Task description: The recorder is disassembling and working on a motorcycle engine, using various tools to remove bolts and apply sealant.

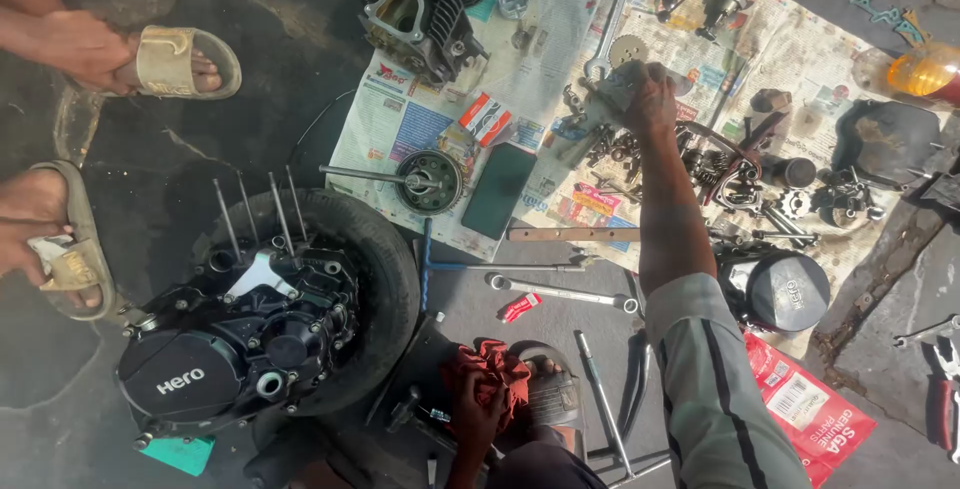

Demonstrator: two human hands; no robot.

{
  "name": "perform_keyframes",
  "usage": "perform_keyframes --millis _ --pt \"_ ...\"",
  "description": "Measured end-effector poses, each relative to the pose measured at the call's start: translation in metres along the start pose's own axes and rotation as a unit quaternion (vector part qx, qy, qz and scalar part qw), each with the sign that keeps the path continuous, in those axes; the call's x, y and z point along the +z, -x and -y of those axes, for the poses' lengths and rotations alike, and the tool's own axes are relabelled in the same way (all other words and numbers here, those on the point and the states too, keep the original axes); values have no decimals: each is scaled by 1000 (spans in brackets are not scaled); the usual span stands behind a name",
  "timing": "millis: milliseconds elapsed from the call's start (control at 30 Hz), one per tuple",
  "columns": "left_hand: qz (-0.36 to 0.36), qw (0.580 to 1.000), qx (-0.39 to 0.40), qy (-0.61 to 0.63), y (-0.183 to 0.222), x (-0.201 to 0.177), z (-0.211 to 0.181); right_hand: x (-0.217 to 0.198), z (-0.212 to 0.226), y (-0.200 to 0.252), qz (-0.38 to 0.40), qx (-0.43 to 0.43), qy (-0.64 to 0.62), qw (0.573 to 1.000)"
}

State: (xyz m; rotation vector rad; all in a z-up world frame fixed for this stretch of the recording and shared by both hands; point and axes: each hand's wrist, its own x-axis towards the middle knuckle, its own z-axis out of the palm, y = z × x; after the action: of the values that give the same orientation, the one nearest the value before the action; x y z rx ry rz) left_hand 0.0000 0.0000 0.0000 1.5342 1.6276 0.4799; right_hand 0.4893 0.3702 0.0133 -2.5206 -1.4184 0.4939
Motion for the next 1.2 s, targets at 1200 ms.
perform_keyframes --millis 1200 --pt "-98 985 57 -133 -64 -338 -112 -54 401 386 99 -549 -194 807"
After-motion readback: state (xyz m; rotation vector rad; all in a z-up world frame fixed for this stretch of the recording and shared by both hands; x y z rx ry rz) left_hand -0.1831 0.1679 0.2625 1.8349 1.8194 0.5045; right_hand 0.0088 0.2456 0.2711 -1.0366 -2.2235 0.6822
